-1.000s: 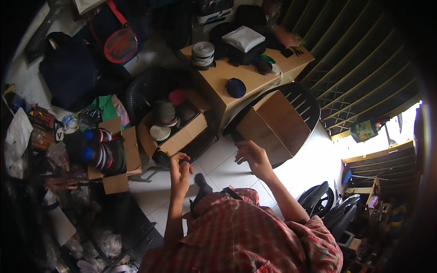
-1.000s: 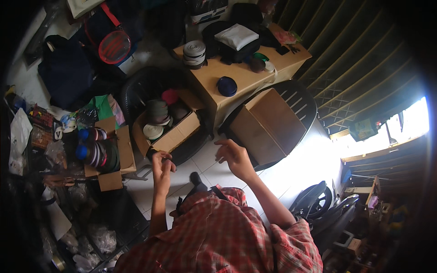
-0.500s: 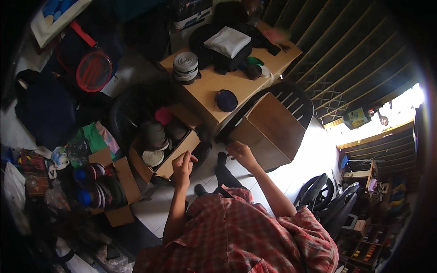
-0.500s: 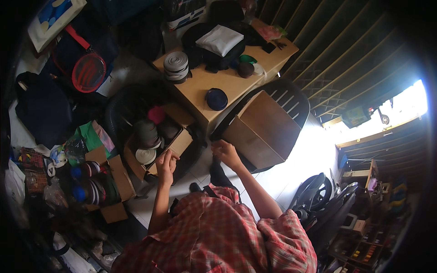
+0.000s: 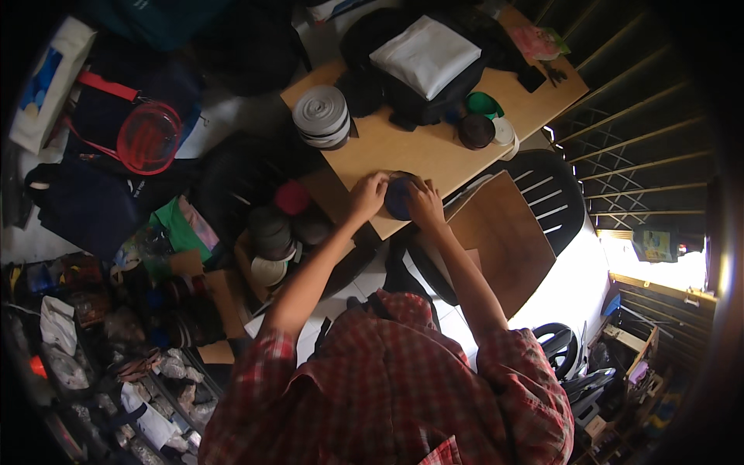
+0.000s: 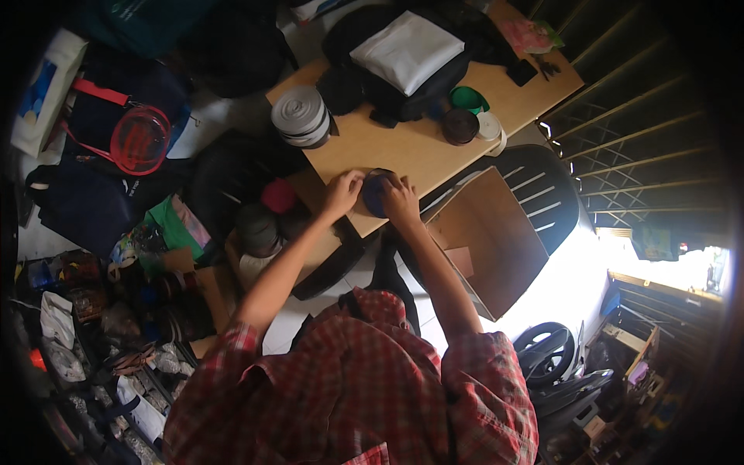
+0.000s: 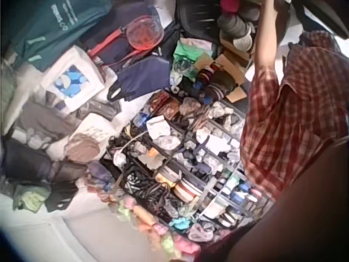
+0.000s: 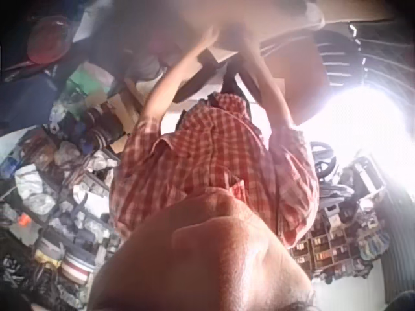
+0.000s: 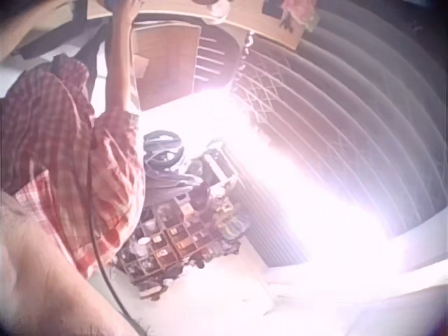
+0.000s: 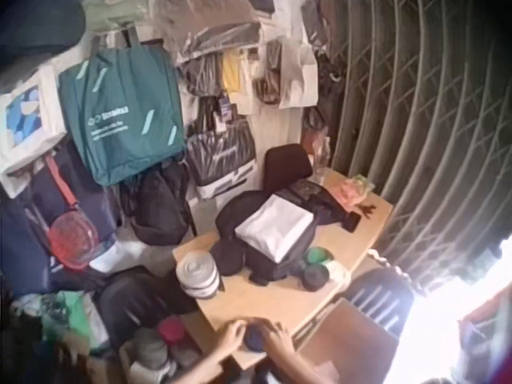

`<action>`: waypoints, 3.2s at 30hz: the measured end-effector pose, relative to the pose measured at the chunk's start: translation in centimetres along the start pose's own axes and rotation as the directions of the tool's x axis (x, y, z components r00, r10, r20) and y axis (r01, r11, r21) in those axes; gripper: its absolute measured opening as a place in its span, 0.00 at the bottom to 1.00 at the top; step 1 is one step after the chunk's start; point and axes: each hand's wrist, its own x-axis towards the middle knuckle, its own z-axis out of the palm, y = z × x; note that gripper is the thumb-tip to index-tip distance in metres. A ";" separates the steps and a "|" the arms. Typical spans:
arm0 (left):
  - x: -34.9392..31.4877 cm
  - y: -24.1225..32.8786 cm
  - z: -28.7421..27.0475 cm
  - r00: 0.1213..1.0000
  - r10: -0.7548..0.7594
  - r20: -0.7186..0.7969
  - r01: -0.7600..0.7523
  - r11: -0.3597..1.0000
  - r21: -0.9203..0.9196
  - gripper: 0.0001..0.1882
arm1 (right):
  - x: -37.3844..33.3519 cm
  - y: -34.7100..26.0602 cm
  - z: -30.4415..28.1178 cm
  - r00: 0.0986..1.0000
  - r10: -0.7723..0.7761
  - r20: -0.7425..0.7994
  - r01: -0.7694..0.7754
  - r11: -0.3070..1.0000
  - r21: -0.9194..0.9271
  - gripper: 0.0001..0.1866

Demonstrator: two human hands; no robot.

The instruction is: The person picks up various rolls of fabric or ribbon from a table and places them onto shelves.

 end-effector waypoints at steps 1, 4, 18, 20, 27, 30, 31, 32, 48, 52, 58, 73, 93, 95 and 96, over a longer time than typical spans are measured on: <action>1.6 -0.6 1.1 0.999 -0.032 0.015 0.032 0.999 0.003 0.07 | 1.0 0.5 0.1 0.998 -0.062 0.033 0.062 0.998 0.001 0.20; 4.4 -1.3 3.2 0.997 0.051 0.051 -0.063 0.960 0.273 0.10 | 2.2 2.6 1.4 0.976 -0.168 0.142 0.172 0.985 -0.015 0.28; 1.2 -2.8 0.2 0.943 -0.126 0.307 0.006 0.931 0.365 0.07 | 3.8 3.6 0.5 0.928 -0.199 0.315 0.201 0.979 0.026 0.32; -2.3 -3.1 1.6 0.958 -0.135 0.253 0.046 0.944 0.328 0.07 | 4.3 3.2 -0.5 0.903 -0.177 0.392 0.174 0.984 0.045 0.34; -5.5 1.8 5.8 0.927 -0.350 -0.138 0.354 0.935 0.010 0.05 | 3.4 5.1 2.1 0.951 0.021 0.307 -0.098 0.967 0.236 0.40; -5.4 2.3 6.7 0.855 -0.472 -0.214 0.447 0.881 -0.156 0.07 | 3.2 5.6 3.8 0.937 0.109 0.331 -0.183 0.962 0.201 0.43; -5.4 2.7 6.9 0.801 -0.558 -0.217 0.491 0.819 -0.295 0.08 | 3.2 5.9 4.2 0.932 0.121 0.343 -0.205 0.953 0.222 0.43; -5.4 2.6 7.0 0.739 -0.640 -0.213 0.517 0.740 -0.430 0.09 | 3.4 6.0 4.6 0.925 0.124 0.358 -0.221 0.944 0.244 0.43; -16.9 8.6 -7.0 0.617 -0.501 -0.607 0.408 0.863 -0.298 0.12 | 2.9 -11.0 -3.0 0.682 -0.301 0.666 -0.398 0.612 0.684 0.25; -22.1 13.3 -11.2 0.510 -0.537 -0.672 0.248 0.840 -0.483 0.22 | -3.3 -18.1 -3.0 0.716 -0.298 0.631 -0.429 0.525 0.735 0.30; -33.8 17.6 -13.7 0.327 -0.434 -0.840 0.382 0.873 -0.302 0.59 | -15.5 -28.1 -3.6 0.557 -0.476 0.681 -0.523 0.436 0.733 0.32; -63.8 30.9 -12.9 -0.578 -0.265 -0.772 0.346 0.777 -0.526 0.57 | -43.6 -42.4 -1.7 -0.480 -0.664 0.573 -0.363 0.745 0.560 0.18; -84.8 30.7 -28.6 -0.778 0.086 -0.623 0.543 0.592 -0.596 0.56 | -63.9 -66.3 4.2 -0.777 -0.595 0.206 -0.423 0.736 0.529 0.20; -88.1 31.9 -29.9 -0.809 0.182 -0.559 0.488 0.737 -0.467 0.53 | -66.8 -68.5 3.2 -0.836 -0.544 0.071 -0.412 0.707 0.574 0.21; -89.8 33.0 -30.8 -0.811 0.230 -0.538 0.472 0.800 -0.370 0.52 | -68.4 -69.6 3.1 -0.847 -0.529 0.060 -0.403 0.710 0.578 0.21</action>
